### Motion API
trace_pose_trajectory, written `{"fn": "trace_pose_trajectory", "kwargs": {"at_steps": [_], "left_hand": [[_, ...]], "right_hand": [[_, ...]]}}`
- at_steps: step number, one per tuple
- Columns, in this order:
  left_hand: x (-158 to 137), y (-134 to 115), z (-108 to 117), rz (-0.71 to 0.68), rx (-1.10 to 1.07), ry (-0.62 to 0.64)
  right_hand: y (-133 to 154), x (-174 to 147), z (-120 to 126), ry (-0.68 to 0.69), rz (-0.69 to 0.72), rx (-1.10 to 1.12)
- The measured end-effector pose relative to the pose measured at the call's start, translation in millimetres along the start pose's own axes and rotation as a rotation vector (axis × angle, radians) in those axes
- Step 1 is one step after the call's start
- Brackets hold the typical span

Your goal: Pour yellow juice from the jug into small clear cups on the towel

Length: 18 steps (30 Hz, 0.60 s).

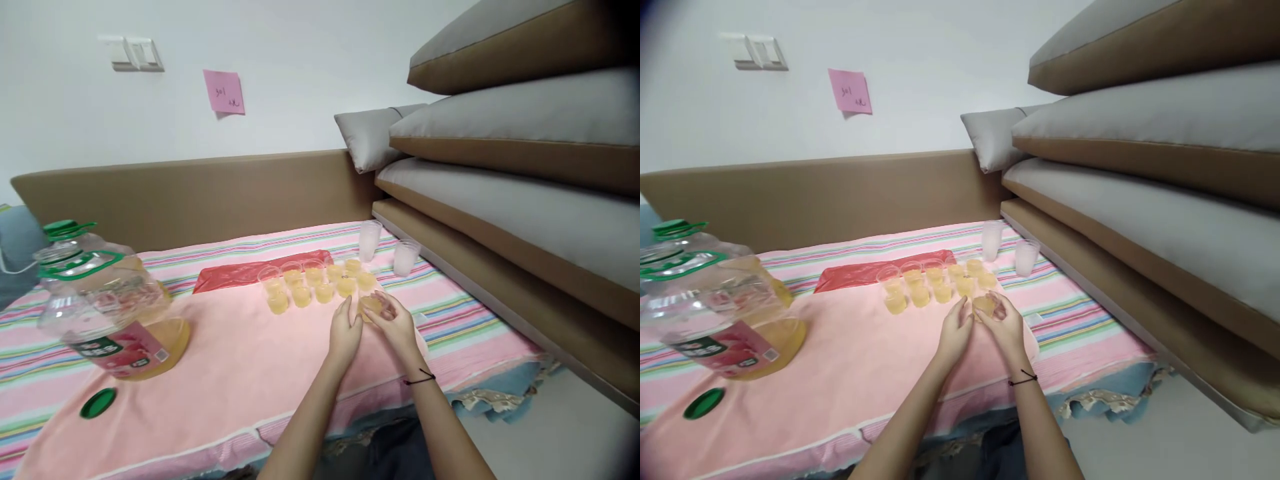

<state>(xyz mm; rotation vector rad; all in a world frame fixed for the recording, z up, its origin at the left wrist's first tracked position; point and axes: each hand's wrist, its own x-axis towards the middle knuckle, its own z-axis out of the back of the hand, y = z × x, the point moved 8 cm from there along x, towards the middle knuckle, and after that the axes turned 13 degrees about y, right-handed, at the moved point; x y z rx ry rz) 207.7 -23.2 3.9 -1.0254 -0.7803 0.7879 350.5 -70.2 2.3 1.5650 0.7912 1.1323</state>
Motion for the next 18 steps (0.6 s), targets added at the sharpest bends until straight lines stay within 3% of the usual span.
{"fn": "trace_pose_trajectory", "kwargs": {"at_steps": [6,18], "left_hand": [[18,10,-30,0.006,0.054,0.0],[36,6,-59,-0.042,-0.023,0.025]], "right_hand": [[-14,14,36,-0.139,-0.022,-0.035],[-40,35,41,-0.221,-0.016,-0.077]]}}
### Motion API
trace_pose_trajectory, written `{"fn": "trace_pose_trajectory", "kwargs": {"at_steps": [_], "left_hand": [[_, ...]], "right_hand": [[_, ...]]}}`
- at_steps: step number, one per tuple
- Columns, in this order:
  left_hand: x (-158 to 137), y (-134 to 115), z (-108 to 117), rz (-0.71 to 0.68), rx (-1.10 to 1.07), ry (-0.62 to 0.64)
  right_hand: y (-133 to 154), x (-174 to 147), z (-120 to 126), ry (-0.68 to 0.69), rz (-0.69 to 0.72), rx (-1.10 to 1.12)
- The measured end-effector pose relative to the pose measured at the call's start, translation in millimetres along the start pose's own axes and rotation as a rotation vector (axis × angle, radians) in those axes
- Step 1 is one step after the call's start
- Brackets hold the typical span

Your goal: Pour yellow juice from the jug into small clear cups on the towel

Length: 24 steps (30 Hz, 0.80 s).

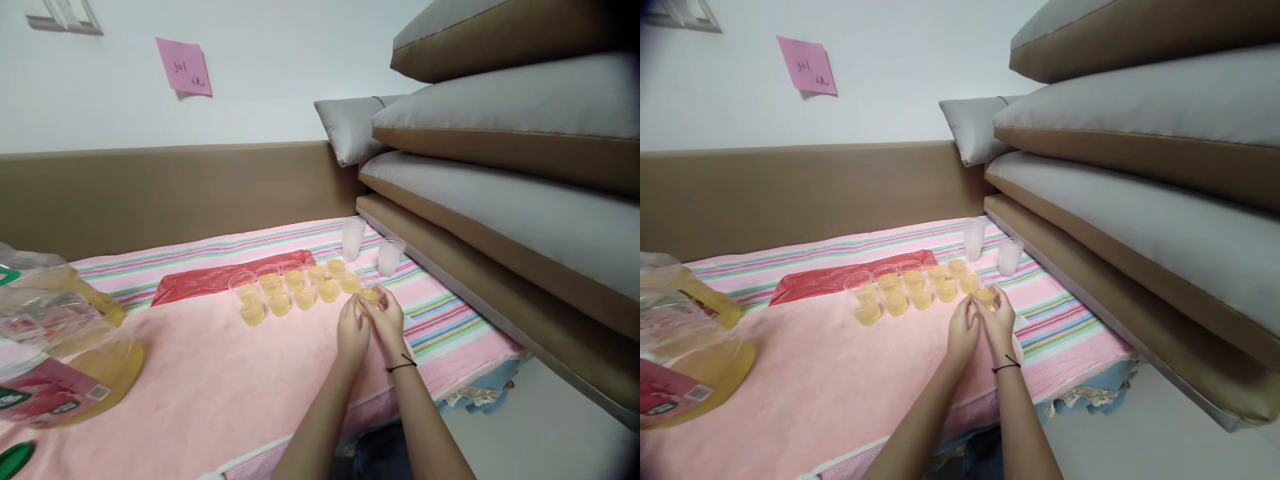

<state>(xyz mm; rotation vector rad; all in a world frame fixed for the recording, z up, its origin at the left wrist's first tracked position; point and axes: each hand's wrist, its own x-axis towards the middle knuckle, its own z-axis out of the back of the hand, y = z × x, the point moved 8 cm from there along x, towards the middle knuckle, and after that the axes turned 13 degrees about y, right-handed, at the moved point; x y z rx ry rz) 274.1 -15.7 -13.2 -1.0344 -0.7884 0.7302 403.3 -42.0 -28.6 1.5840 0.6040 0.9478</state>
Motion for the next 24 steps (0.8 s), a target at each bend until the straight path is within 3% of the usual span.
{"fn": "trace_pose_trajectory", "kwargs": {"at_steps": [14,21,24], "left_hand": [[-4,1,-6,-0.064,-0.054,0.058],[-6,4,-4,-0.062,-0.067,0.003],[-8,-5,9,-0.075,-0.034,-0.072]], "right_hand": [[-7,-2,6,0.025,-0.031,-0.123],[-3,-2,7,0.046,-0.044,-0.122],[-4,-2,6,0.056,-0.062,-0.098]]}}
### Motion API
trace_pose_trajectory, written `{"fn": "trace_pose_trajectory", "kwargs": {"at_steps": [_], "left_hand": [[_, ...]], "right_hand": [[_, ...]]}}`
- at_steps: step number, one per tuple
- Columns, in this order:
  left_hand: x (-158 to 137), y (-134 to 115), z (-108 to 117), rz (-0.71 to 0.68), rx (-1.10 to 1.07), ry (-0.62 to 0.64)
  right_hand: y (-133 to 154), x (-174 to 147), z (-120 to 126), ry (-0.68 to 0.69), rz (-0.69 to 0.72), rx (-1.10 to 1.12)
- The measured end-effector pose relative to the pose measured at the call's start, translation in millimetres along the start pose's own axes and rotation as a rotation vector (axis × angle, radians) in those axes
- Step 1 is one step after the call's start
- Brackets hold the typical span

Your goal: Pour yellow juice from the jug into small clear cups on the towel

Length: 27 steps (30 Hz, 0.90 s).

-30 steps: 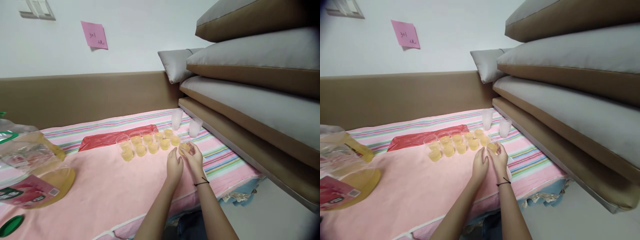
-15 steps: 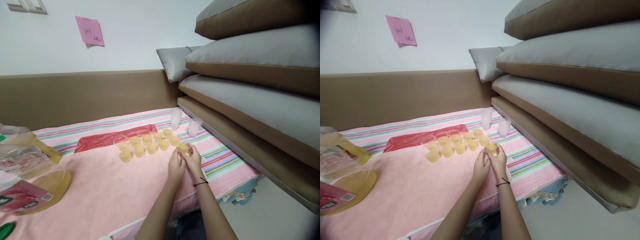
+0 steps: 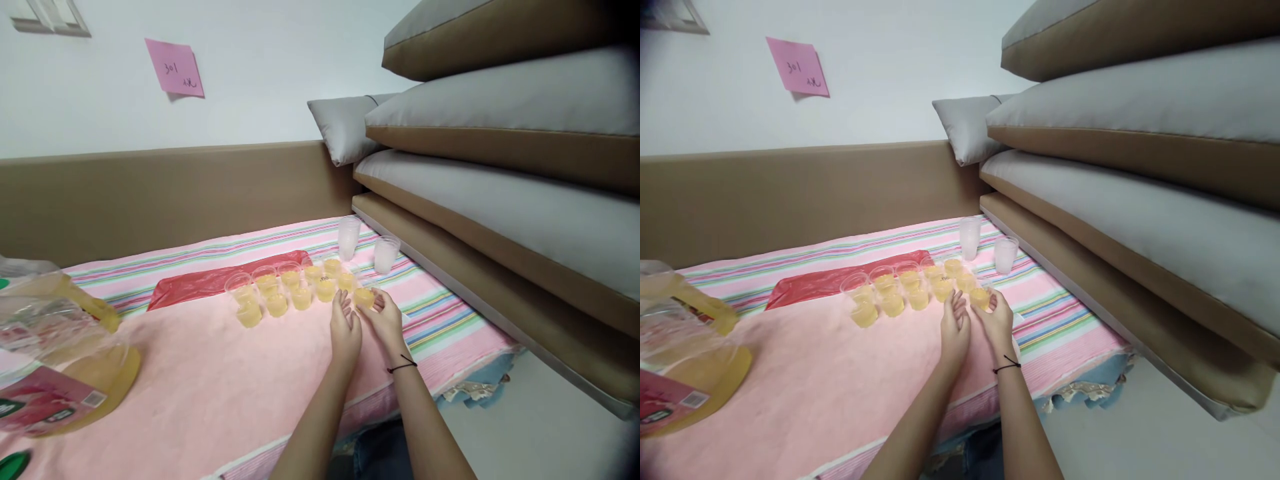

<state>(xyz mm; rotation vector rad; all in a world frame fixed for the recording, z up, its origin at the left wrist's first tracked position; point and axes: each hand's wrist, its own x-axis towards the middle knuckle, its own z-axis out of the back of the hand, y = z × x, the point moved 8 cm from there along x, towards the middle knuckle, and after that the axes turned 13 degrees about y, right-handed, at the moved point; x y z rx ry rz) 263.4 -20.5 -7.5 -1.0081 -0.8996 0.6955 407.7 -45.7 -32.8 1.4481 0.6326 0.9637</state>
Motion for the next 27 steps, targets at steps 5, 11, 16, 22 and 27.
{"fn": "trace_pose_trajectory", "kwargs": {"at_steps": [5,11,16,22,27], "left_hand": [[27,-54,35,-0.09,0.251,0.014],[106,-101,26,-0.129,0.715,0.621],[143,-85,2,-0.044,1.065,0.969],[147,-58,-8,0.033,1.246,1.089],[147,-55,-7,-0.003,1.263,1.065]], "right_hand": [[-4,1,0,0.001,-0.034,0.049],[-6,4,-1,-0.003,-0.069,0.089],[-6,4,-4,0.024,-0.087,0.115],[-2,2,-7,0.085,-0.086,0.106],[2,1,-7,0.107,-0.084,0.102]]}}
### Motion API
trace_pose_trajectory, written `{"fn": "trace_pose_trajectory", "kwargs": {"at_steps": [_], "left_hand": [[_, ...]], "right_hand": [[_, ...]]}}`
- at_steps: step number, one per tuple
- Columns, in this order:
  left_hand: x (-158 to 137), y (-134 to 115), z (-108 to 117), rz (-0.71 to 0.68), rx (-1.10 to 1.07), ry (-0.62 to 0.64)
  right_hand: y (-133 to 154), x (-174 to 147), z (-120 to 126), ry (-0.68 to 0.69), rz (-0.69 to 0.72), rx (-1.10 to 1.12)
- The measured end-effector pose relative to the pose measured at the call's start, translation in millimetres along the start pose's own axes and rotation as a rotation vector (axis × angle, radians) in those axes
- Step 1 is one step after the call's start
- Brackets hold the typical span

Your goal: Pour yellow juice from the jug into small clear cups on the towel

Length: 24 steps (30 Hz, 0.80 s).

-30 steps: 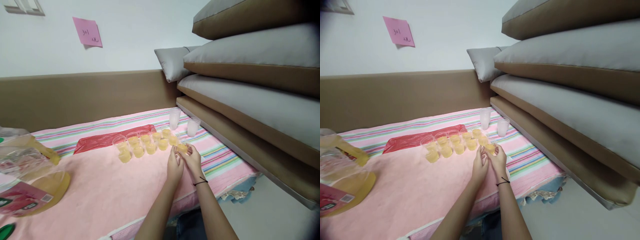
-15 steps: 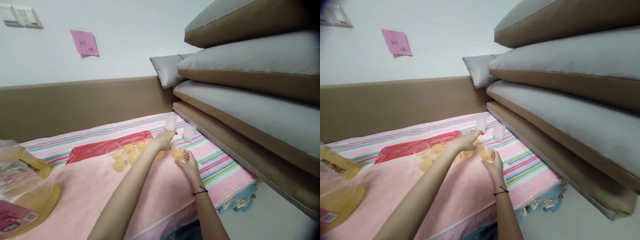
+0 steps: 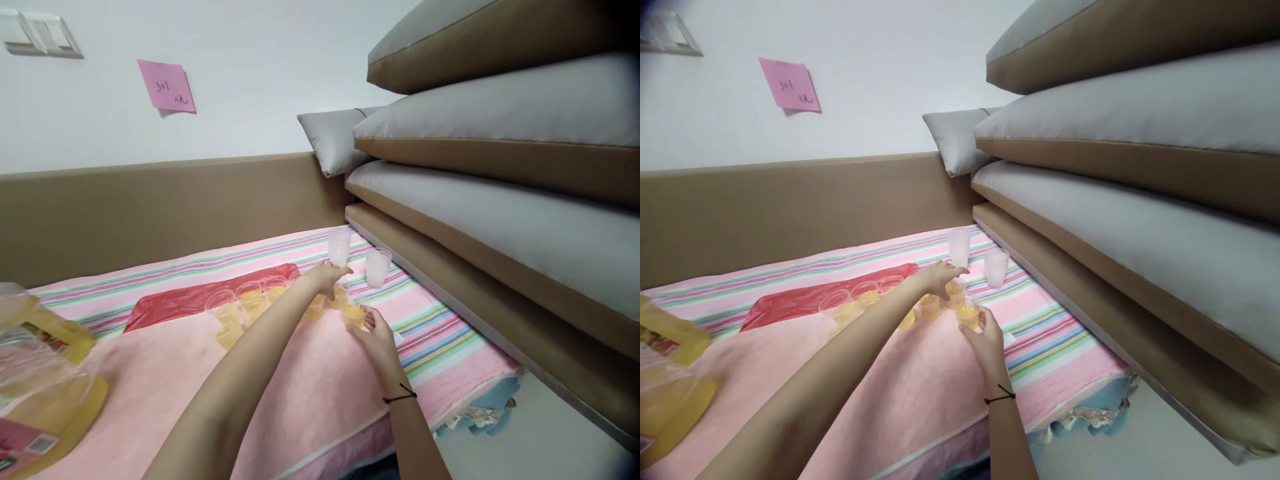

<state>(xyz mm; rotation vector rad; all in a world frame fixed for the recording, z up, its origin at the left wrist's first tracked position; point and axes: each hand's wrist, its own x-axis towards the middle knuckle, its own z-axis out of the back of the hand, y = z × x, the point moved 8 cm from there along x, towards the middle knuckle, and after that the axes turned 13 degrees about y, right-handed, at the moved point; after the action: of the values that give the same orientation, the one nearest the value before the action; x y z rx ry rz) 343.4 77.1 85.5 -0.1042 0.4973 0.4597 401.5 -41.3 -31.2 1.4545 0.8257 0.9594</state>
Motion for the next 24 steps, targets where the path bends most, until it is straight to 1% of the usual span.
{"fn": "trace_pose_trajectory", "kwargs": {"at_steps": [5,10,18,24], "left_hand": [[1.9,1.2,5.4,-0.045,-0.041,-0.06],[2.2,2.0,7.1,-0.07,-0.085,-0.084],[2.3,3.8,6.4,-0.072,-0.108,-0.075],[5.8,4.4,3.1,-0.075,-0.097,-0.056]], "right_hand": [[3.0,-0.7,-0.7,0.005,-0.003,0.006],[3.9,-1.8,-1.5,0.006,-0.003,-0.009],[2.8,-0.6,0.9,0.019,0.018,-0.071],[9.2,-3.0,1.5,0.01,0.019,-0.15]]}}
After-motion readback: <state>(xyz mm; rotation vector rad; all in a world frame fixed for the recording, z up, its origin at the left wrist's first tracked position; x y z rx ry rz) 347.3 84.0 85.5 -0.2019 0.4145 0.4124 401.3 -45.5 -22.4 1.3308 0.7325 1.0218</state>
